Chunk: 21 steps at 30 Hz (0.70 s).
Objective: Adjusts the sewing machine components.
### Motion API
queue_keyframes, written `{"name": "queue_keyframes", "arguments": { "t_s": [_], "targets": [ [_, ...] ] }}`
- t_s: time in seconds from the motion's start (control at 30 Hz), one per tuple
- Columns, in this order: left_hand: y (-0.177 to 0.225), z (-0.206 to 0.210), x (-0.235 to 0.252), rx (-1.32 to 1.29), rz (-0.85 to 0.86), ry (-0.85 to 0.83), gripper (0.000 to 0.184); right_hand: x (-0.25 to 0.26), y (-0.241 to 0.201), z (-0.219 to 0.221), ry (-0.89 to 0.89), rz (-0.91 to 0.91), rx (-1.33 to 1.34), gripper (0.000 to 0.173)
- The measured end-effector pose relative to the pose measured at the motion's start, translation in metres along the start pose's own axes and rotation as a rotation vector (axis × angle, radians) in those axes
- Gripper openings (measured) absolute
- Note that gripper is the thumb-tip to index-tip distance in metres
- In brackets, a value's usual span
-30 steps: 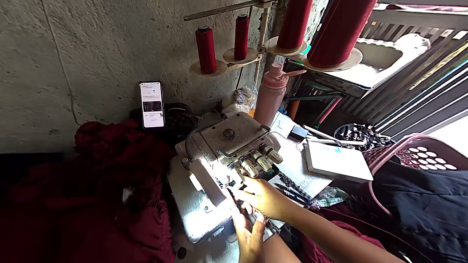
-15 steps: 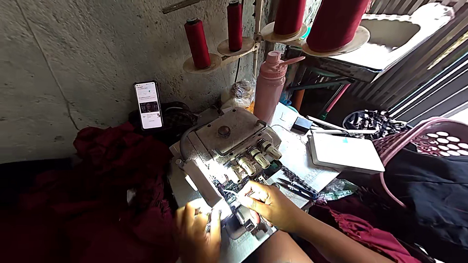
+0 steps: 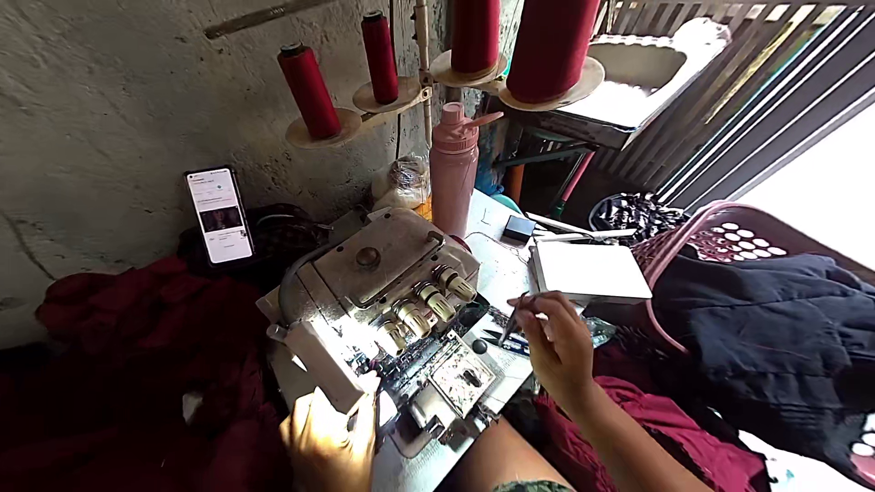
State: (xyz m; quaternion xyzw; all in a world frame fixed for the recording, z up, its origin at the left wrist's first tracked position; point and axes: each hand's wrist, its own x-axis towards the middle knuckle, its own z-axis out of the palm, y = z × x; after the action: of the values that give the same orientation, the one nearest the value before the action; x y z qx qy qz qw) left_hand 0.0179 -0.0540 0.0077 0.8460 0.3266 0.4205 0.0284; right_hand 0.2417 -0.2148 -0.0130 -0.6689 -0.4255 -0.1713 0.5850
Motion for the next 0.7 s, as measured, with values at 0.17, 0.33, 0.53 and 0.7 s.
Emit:
{"name": "queue_keyframes", "arguments": {
  "t_s": [0.17,0.33,0.53,0.7],
  "targets": [
    [-0.002,0.000,0.000,-0.002,-0.008,0.003,0.036,-0.003,0.025,0.032,-0.065,0.100,-0.033,0.023],
    [-0.003,-0.003,0.001,-0.005,-0.026,0.011,0.031,-0.005,0.035,0.021,-0.306,0.260,-0.187,0.035],
    [0.001,0.000,0.000,0.008,-0.022,0.029,0.032,-0.046,0.049,-0.018,-0.576,0.213,-0.529,0.026],
    [0.001,0.000,0.001,0.013,-0.009,0.040,0.032,-0.035,0.058,-0.018,-0.468,0.158,-0.595,0.021]
  ]
}}
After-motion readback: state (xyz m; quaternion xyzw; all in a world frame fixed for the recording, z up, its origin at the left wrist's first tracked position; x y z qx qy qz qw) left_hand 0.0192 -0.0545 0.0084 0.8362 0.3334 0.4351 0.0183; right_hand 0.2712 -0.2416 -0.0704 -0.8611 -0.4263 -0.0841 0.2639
